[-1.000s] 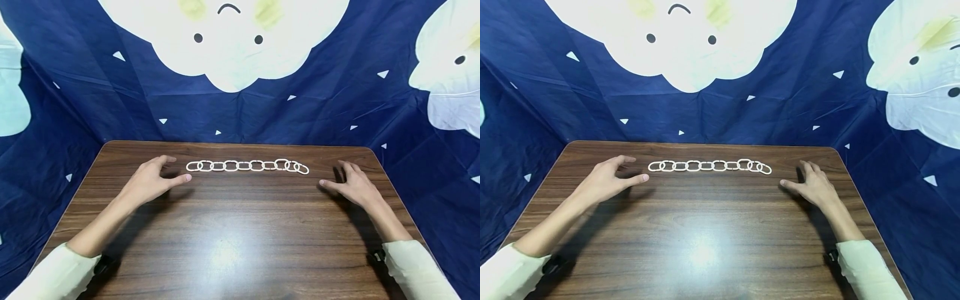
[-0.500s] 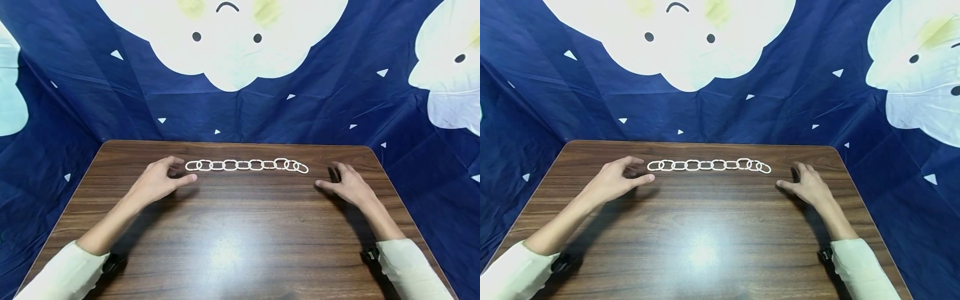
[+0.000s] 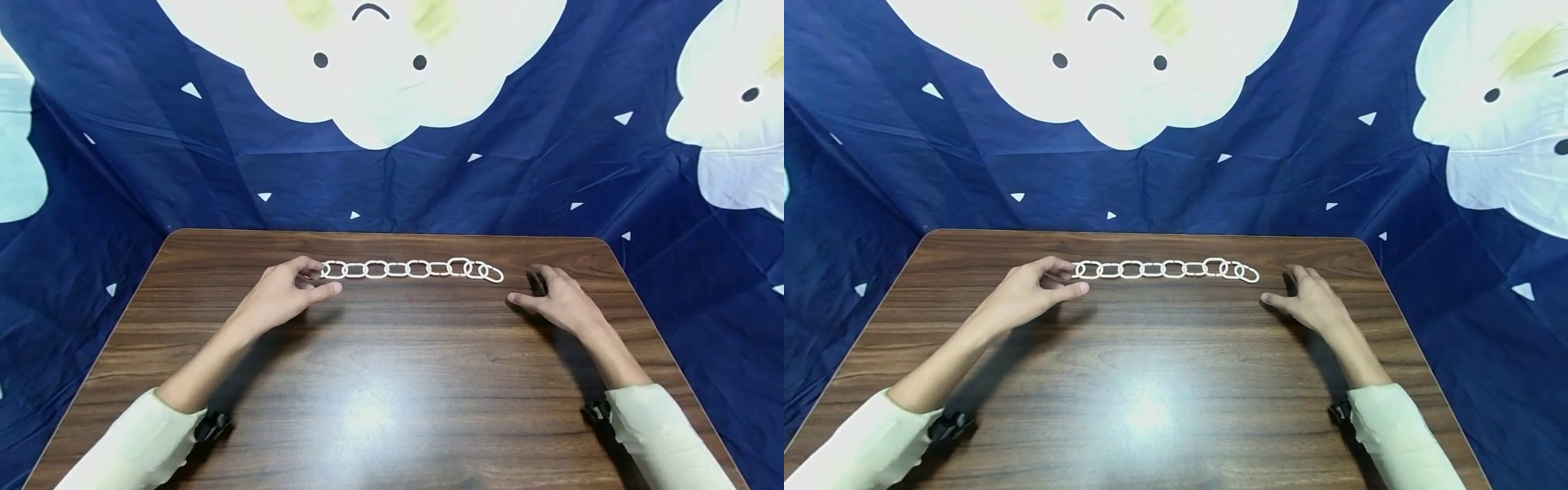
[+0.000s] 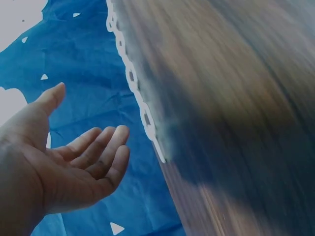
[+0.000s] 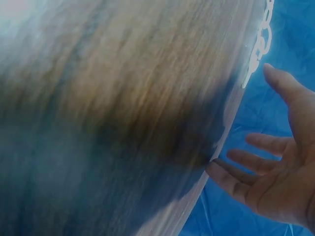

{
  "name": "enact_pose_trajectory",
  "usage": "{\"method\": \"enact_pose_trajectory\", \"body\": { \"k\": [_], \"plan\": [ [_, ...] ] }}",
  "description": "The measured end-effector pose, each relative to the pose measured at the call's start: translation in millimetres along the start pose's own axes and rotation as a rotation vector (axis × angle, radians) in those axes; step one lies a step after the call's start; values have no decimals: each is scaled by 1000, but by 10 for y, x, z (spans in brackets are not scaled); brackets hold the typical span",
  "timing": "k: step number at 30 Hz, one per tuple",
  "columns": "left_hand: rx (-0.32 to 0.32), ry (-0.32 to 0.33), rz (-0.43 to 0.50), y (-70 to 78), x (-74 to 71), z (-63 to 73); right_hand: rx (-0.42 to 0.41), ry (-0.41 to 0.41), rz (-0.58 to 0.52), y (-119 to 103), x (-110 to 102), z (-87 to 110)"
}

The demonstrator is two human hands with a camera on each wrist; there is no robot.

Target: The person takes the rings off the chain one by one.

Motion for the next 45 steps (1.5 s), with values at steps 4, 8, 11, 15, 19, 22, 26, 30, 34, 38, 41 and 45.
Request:
{"method": "enact_pose_trajectory", "body": {
  "k": [4,8,11,15,19,22,26,30,34,38,41,45],
  "plan": [
    [24,22,30,56,70,-56,-15,0,-2,-30,4,-5],
    [35,28,55,127,140,-90,-31,13,8,-47,8,-13],
    [36,24,70,175,184,-107,-38,22,13,-46,11,-17],
    [40,12,78,228,235,-126,-46,28,11,-38,15,-13],
    [43,-4,88,262,284,-138,-59,38,6,-40,18,-12],
    [49,-11,97,277,327,-154,-67,33,5,-47,25,-21],
    [61,-18,124,311,394,-188,-62,10,-3,-69,31,-34],
    [58,-36,163,369,457,-213,-65,11,-20,-97,24,-38],
    [54,-56,193,429,509,-240,-79,23,-29,-125,24,-39],
    [47,-92,261,480,565,-261,-85,21,-38,-143,45,-46],
    [32,-122,322,505,616,-278,-90,19,-38,-157,51,-53],
    [4,-159,378,512,691,-300,-105,27,-34,-170,63,-71]
  ]
}}
Point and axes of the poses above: each hand's wrist, its own z-axis away from the middle knuckle, its own x-axis out of the palm, y = z × x, the point moved 2 cm from there along -z, towards the middle knuckle, and after that the axes turned 4 degrees about -z, right-handed, at the moved point
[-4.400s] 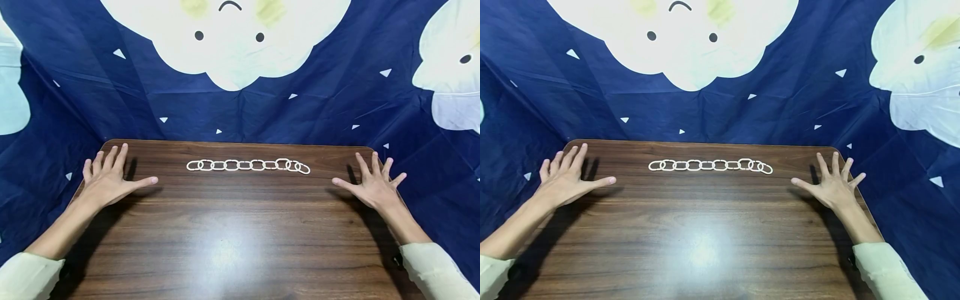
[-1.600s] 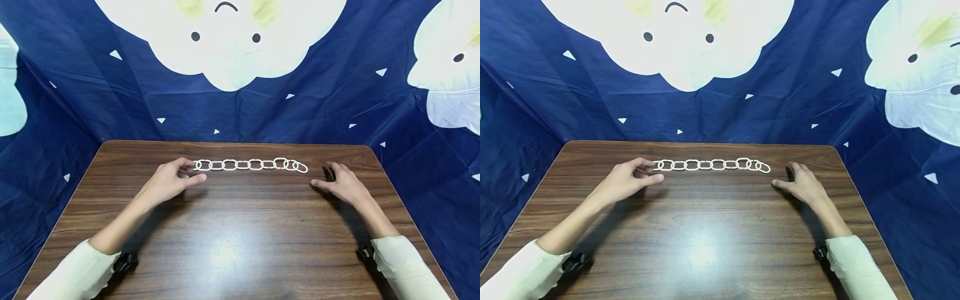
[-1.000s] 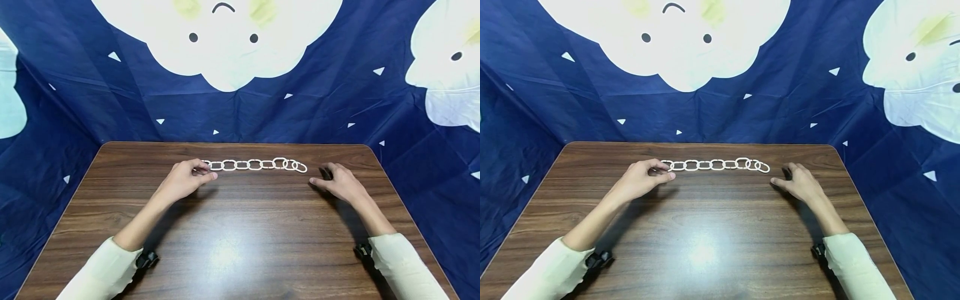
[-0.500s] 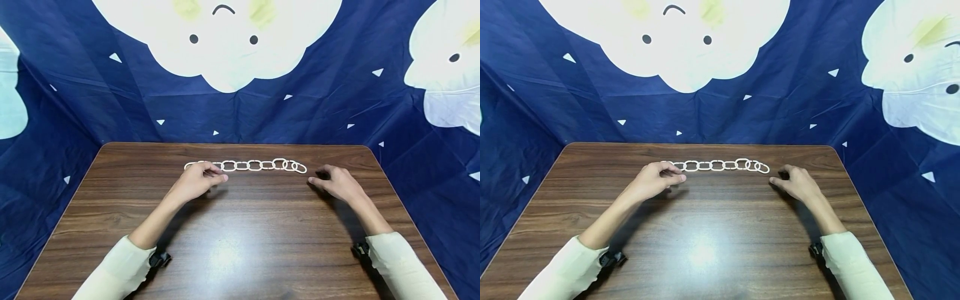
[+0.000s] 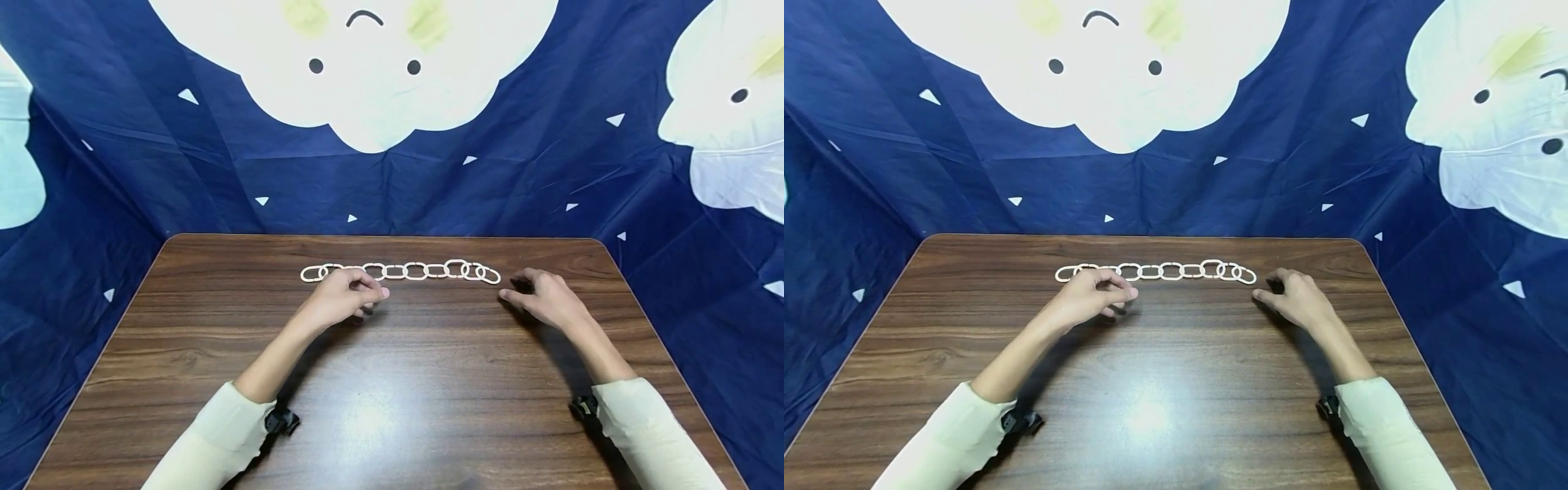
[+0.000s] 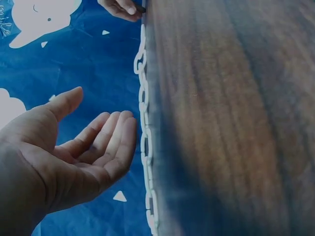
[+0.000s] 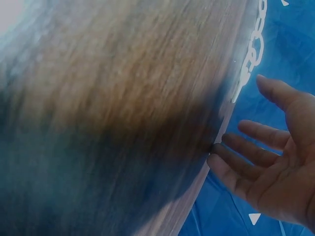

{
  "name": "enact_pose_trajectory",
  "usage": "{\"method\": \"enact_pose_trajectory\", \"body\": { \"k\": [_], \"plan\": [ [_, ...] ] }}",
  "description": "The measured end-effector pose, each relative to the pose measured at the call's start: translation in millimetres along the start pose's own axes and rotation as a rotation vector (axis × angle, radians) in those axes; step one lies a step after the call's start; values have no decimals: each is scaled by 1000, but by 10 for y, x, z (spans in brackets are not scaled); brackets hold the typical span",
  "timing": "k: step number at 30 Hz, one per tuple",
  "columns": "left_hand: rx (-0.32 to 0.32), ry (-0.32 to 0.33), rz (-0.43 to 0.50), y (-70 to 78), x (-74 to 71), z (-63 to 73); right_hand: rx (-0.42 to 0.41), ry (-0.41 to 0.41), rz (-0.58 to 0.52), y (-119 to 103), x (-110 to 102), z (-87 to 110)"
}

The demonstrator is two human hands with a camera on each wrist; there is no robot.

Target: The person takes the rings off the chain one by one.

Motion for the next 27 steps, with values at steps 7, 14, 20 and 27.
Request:
{"method": "enact_pose_trajectory", "body": {
  "k": [7,14,20,27],
  "plan": [
    [-86,-55,69,-36,69,-49,-13,6,3,-26,17,-28],
    [-139,-107,109,-31,139,-142,-19,-2,-7,-55,34,-62],
    [-150,-154,116,19,227,-209,-34,6,-8,-77,44,-80],
    [-198,-193,84,96,357,-290,-42,5,-10,-108,47,-75]
  ]
}}
Point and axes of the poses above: each hand's wrist, its own z-axis away from the middle knuckle, its own x-axis out of the palm, y = z × x, the point moved 2 cm from there along -z, towards the middle knuckle, and after that the axes turned 4 degrees about -z, right-handed, at the moved point
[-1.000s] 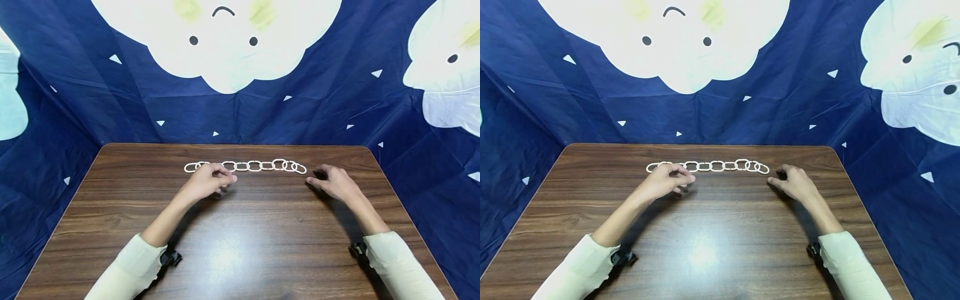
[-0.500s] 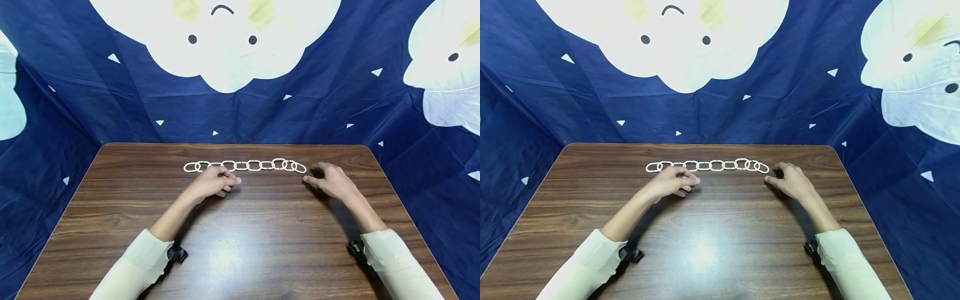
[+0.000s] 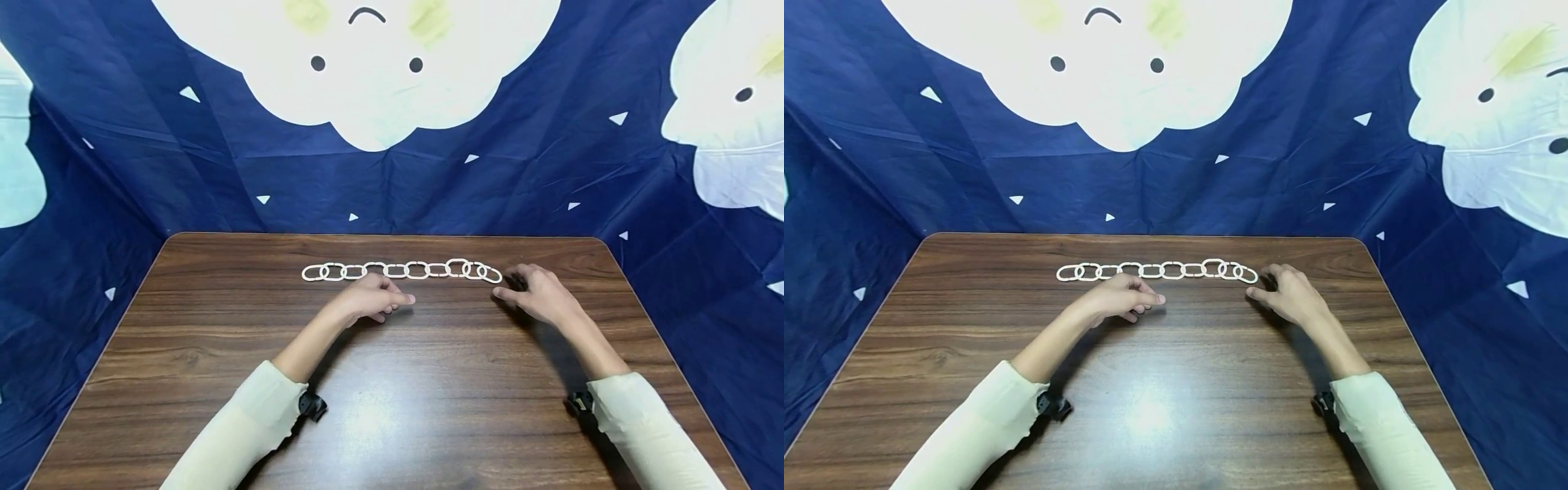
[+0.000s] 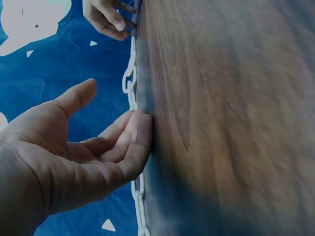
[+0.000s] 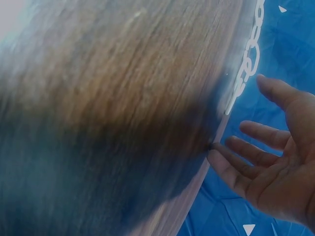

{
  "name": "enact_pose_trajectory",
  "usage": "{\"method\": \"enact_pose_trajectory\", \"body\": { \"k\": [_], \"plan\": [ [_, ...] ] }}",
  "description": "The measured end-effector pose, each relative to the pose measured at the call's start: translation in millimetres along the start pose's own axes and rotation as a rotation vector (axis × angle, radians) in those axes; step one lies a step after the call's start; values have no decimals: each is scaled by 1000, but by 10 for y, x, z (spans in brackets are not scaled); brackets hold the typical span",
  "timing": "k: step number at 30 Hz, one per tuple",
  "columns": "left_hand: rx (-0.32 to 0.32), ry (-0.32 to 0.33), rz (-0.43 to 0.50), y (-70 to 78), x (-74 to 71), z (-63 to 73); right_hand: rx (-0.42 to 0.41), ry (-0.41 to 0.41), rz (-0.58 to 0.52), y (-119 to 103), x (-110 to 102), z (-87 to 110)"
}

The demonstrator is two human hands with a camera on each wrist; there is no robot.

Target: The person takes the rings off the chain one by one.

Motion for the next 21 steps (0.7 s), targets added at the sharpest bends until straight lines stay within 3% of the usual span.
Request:
{"method": "enact_pose_trajectory", "body": {
  "k": [10,21],
  "plan": [
    [-45,-41,-6,118,182,-130,3,-7,3,-39,30,4],
    [-37,-47,241,159,353,-277,-8,-26,16,-28,43,-12]
  ]
}}
Point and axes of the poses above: each hand's wrist, its own z-axis away from the middle knuckle, its own x-axis out of the palm, y = z × x, the point moved 2 cm from there along -z, towards the middle knuckle, and after that the axes turned 4 degrees about -z, right-handed, at the moved point
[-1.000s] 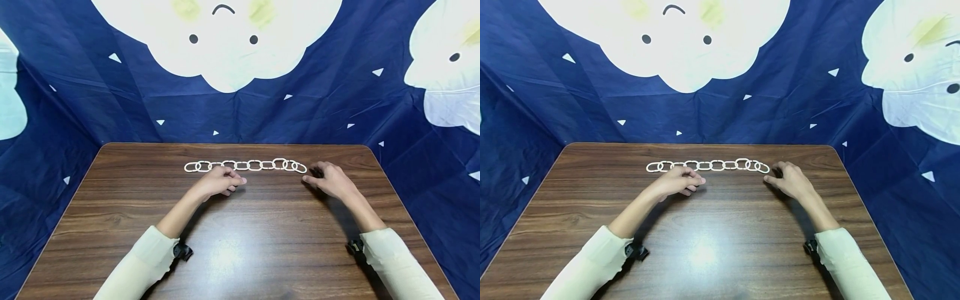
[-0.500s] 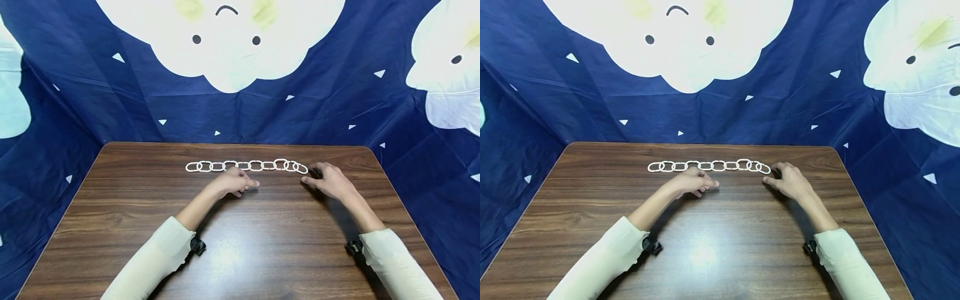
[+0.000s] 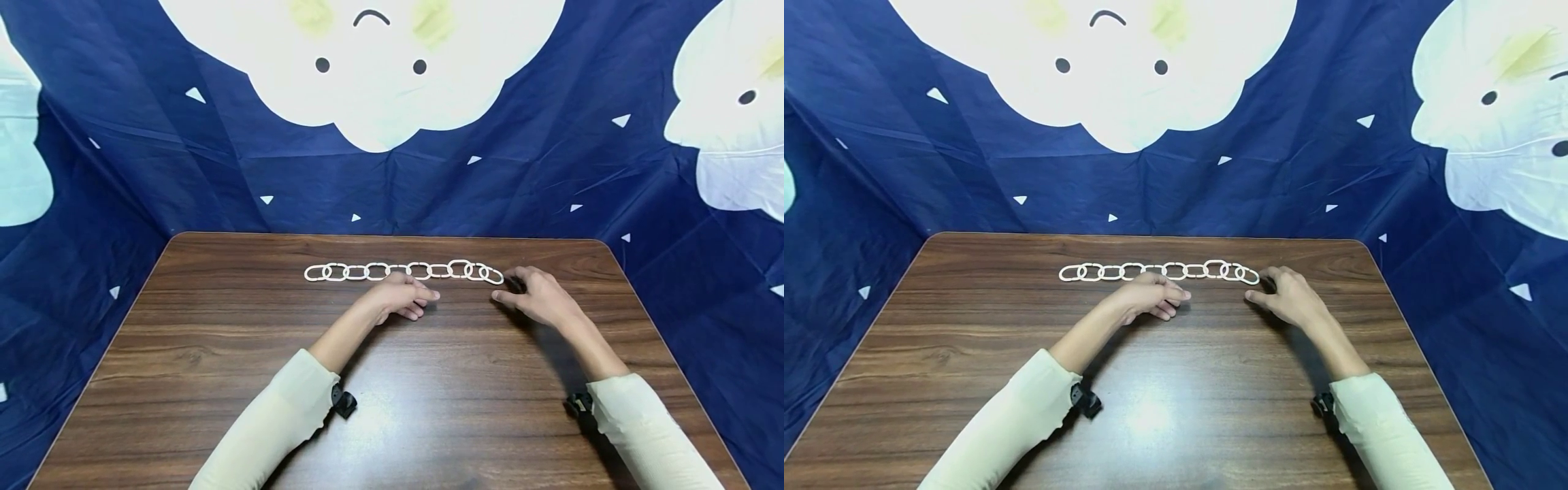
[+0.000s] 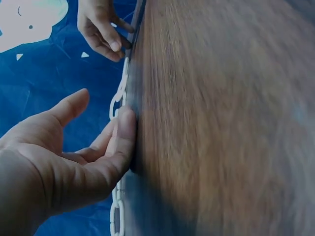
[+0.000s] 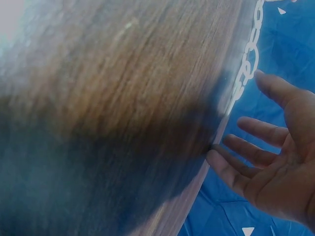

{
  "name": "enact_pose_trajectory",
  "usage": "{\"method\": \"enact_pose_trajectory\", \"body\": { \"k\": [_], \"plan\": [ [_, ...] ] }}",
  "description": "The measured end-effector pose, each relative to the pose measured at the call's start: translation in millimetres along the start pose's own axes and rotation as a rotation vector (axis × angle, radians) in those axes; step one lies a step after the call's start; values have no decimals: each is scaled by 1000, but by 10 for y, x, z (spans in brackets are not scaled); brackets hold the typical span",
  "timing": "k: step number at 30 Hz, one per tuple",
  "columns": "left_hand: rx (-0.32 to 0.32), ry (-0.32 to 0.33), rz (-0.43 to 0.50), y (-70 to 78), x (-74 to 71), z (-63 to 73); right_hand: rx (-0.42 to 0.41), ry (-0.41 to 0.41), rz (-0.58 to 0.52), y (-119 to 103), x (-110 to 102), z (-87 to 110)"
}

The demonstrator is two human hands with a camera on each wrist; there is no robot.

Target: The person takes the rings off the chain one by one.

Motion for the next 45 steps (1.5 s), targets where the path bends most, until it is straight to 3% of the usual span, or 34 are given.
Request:
{"method": "enact_pose_trajectory", "body": {
  "k": [7,15,24,32,37,45],
  "plan": [
    [25,0,103,5,67,-50,4,-15,-7,-32,-11,-44],
    [-4,-7,203,35,133,-118,9,-38,-9,-54,-36,-92],
    [-33,-5,254,71,206,-240,7,-54,-14,-85,-25,-167],
    [-60,-41,293,119,397,-368,33,-36,-28,-36,-20,-136],
    [-49,13,348,117,514,-468,47,-37,-50,-4,14,-153],
    [42,112,443,131,650,-531,57,-37,-55,-8,-4,-171]
  ]
}}
Point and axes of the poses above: each hand's wrist, its own z-axis away from the middle knuckle, its own x-axis out of the palm, y = z × x, the point moved 2 cm from there along -z, towards the middle knuckle, and after that the axes turned 4 degrees about -z, right-handed, at the moved point
